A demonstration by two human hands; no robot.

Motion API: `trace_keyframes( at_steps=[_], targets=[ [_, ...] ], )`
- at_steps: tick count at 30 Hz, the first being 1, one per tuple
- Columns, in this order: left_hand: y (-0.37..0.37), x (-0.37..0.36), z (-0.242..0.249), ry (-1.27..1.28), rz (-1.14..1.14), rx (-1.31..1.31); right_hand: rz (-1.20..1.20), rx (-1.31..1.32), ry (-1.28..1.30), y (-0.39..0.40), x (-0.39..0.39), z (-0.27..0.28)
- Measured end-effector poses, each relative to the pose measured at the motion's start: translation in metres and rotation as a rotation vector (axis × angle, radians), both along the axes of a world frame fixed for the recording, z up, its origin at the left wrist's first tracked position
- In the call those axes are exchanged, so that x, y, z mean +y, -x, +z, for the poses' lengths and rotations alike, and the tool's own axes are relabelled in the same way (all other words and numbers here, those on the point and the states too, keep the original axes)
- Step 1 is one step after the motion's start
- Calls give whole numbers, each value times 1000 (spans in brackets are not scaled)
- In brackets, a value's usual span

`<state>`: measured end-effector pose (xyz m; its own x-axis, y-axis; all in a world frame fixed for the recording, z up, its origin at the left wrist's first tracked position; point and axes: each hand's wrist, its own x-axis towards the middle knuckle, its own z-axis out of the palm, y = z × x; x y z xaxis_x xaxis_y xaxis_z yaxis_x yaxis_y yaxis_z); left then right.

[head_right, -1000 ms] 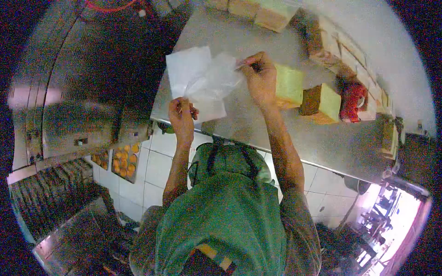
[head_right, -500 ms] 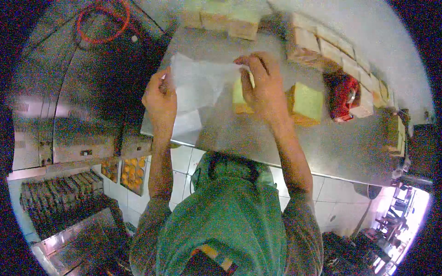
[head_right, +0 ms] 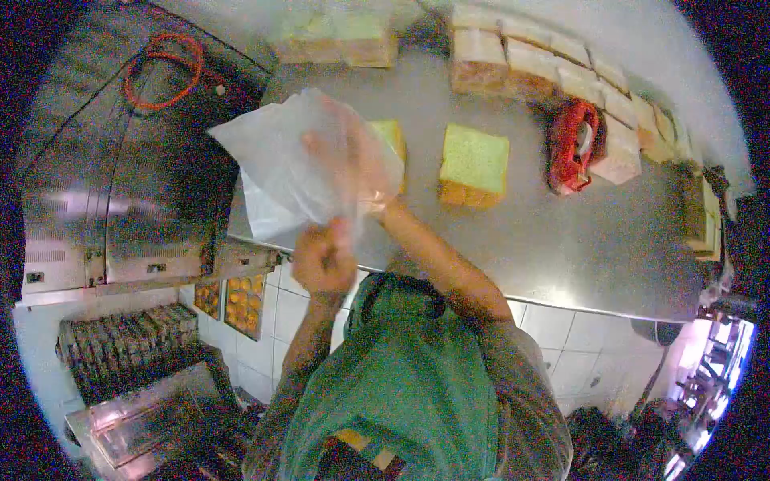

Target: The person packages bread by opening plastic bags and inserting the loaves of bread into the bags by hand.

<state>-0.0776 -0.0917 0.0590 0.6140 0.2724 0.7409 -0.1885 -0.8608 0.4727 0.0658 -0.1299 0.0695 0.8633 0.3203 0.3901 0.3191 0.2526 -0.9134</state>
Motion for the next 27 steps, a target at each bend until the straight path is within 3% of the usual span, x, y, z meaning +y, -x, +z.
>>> trace_keyframes(
  at_steps=[1,4,6,8,10,12,14,20,27],
  targets=[
    [6,-6,-15,-126,-56,-31,13,35,-43,1,-2,-2],
    [21,-12,-40,-24,-150,93,114,94,-71,7,-15,-14],
    [27,-13,-74,561,-153,-69,220,96,-39,14,-28,-22],
    [20,-14,-60,1284,-58,-161,325,106,-16,25,-37,-34],
    [21,-7,-49,1698,-302,-35,433,113,5,40,-47,-45],
    [40,33,-106,2119,-703,222,496,114,9,48,-48,-54],
    [39,43,-117,2175,-795,280,549,104,12,56,-49,-60],
    [25,51,-75,1839,-470,200,765,-17,93,57,-74,-73],
    [40,52,-63,1706,-330,223,884,-205,188,45,-81,-92]
  ],
)
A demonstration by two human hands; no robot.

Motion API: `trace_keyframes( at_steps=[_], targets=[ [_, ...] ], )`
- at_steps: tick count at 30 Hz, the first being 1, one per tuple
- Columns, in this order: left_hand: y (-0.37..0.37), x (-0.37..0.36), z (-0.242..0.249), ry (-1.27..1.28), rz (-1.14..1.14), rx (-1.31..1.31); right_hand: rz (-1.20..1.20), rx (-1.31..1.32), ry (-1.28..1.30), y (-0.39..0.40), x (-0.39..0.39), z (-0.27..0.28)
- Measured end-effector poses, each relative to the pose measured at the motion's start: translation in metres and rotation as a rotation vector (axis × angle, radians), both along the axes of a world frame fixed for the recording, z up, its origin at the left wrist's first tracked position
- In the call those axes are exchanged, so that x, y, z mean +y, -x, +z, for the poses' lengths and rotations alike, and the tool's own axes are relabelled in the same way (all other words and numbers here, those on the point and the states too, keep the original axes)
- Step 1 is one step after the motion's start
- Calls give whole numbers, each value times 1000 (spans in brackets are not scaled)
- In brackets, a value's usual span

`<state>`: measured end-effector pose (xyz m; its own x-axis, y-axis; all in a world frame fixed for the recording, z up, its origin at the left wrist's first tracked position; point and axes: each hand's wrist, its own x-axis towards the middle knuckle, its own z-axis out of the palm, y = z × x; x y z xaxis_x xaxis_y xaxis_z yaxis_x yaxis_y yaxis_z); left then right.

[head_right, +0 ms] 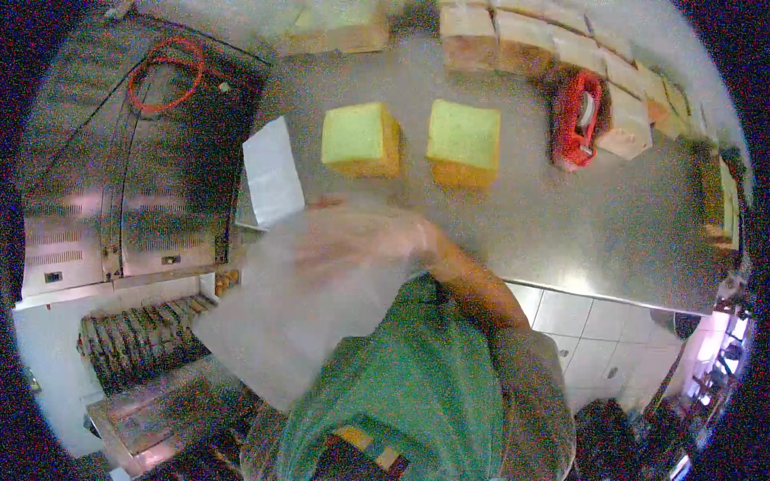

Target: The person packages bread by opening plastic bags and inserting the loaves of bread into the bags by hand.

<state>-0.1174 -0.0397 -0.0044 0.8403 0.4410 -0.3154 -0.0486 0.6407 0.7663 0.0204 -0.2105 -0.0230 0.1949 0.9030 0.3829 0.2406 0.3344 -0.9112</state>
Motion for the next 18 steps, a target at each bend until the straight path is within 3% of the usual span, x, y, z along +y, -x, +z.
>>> trace_keyframes(
  at_steps=[2,4,5,7,10,12,14,15,16,18],
  targets=[
    [0,2,3,-23,5,10,-25,57,105,-3,-8,-17],
    [5,7,1,-41,25,9,-146,347,351,-3,-12,-46],
    [7,10,2,-50,35,9,-244,564,483,-4,-12,-63],
    [14,17,-1,-74,56,23,-628,787,439,-12,3,-87],
    [22,31,0,-120,74,11,-902,580,262,-24,13,-112],
    [26,34,1,-97,97,11,-931,349,182,-17,7,-114],
    [24,25,6,-11,170,22,-938,350,207,-19,-1,-116],
    [20,17,12,32,204,28,-934,470,276,-23,-8,-125],
    [13,8,25,-18,199,133,-929,591,346,-24,-12,-129],
    [0,-6,48,-117,183,341,-1072,569,223,-16,-12,-116]
  ],
)
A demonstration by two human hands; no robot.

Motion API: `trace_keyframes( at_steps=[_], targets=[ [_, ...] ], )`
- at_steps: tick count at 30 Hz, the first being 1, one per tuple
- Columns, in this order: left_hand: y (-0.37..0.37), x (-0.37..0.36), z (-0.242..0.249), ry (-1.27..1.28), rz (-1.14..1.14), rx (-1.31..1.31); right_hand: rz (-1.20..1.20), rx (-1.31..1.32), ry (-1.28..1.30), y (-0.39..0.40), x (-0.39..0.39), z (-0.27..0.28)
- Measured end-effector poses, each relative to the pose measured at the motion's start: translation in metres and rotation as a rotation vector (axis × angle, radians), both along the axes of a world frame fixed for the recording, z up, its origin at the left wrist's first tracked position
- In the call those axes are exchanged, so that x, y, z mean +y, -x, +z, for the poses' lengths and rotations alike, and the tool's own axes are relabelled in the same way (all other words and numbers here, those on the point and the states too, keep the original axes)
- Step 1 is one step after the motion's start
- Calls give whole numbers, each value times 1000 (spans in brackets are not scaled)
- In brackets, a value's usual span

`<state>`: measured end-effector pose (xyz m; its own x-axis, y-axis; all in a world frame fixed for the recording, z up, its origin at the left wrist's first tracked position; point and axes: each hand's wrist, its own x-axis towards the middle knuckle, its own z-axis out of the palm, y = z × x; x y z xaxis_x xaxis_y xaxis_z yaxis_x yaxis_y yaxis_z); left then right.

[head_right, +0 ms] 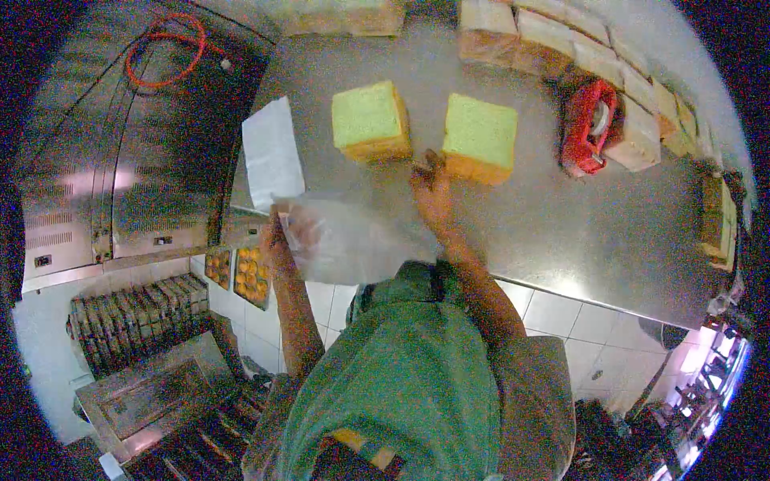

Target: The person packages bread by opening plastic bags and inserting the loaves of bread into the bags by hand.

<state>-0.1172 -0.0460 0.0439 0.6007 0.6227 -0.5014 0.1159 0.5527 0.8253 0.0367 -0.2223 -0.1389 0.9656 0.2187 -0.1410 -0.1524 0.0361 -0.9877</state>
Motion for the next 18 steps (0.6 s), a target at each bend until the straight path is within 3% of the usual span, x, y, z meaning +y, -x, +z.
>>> trace_keyframes(
  at_steps=[2,4,5,7,9,13,14,16,17,18],
  targets=[
    [6,12,-23,118,-238,-355,-147,-19,-96,4,-3,6],
    [-1,4,-16,285,-232,-416,-204,37,-168,5,-11,7],
    [-4,-4,-6,128,-118,-181,-195,68,-167,4,-16,8],
    [-6,-3,-15,219,-214,-307,-33,136,-22,0,-28,21],
    [-12,-1,-17,337,-344,-493,265,322,-351,-4,-19,39],
    [-37,-38,27,120,-235,-411,610,795,-837,0,9,95],
    [-43,-38,26,40,-261,-444,695,825,-901,-6,8,86],
    [-54,-26,13,129,-289,-515,869,886,-1030,-20,9,69],
    [-59,-10,-10,303,-290,-556,747,670,-863,-16,9,71],
    [-56,-2,-29,299,-277,-532,620,459,-693,-8,7,94]
  ],
)
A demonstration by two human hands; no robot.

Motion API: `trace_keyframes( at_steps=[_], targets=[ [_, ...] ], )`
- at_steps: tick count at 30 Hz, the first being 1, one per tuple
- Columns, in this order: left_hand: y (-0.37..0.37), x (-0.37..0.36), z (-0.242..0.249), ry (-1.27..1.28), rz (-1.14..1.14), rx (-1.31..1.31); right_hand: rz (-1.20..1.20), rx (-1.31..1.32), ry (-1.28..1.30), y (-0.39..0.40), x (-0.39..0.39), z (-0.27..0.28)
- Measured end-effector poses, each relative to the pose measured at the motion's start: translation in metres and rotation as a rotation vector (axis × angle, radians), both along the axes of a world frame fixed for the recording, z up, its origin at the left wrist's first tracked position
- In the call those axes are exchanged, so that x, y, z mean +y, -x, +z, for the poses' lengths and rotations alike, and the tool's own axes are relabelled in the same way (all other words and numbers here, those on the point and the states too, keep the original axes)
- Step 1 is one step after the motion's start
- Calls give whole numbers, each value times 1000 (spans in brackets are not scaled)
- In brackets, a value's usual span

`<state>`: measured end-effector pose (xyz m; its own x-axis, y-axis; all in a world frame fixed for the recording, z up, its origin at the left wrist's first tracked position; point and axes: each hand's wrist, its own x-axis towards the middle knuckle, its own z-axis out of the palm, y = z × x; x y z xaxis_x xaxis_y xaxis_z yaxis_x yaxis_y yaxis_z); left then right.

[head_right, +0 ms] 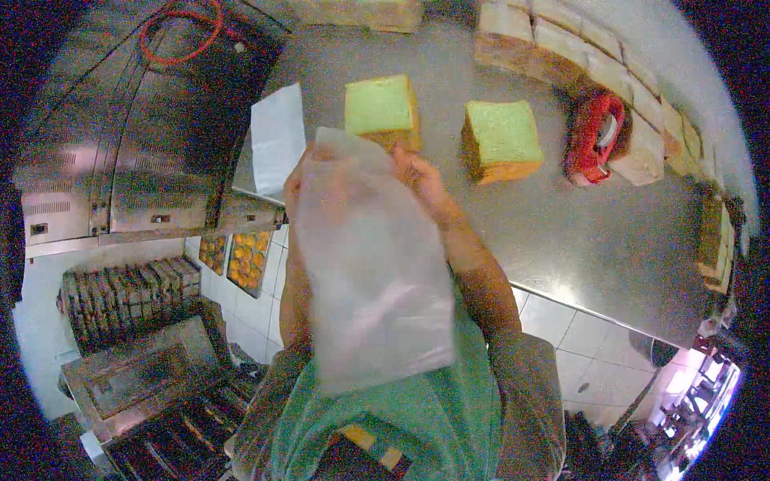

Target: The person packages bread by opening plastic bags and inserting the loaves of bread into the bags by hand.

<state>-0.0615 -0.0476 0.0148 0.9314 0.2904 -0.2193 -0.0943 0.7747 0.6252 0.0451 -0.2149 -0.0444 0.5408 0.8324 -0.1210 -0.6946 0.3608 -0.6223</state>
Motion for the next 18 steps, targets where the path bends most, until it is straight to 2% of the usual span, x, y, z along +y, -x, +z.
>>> trace_keyframes(
  at_steps=[1,2,3,4,5,7,8,9,10,13,15,18],
  targets=[
    [3,9,-19,-4,10,25,-39,-34,45,2,-2,8],
    [8,15,-36,-185,70,95,-77,-68,92,3,-3,16],
    [10,17,-43,-365,129,166,11,67,42,2,-6,17],
    [-1,15,-47,-487,239,421,98,204,-8,1,-9,16],
    [-22,12,-52,-608,347,680,185,229,-23,-2,-15,1],
    [-20,19,-56,-353,175,601,354,289,-51,-3,-27,-33],
    [0,30,-54,17,-32,174,318,285,-93,-1,-32,-39],
    [19,41,-52,394,-336,-114,285,280,-132,2,-37,-32],
    [24,39,-50,448,-394,-162,252,271,-170,3,-42,-24],
    [23,25,-38,139,-122,68,303,123,68,7,-44,4],
    [18,16,-35,-74,-26,228,257,198,125,11,-52,-43],
    [16,12,-29,-384,-19,380,173,215,-49,0,-69,-66]
  ],
)
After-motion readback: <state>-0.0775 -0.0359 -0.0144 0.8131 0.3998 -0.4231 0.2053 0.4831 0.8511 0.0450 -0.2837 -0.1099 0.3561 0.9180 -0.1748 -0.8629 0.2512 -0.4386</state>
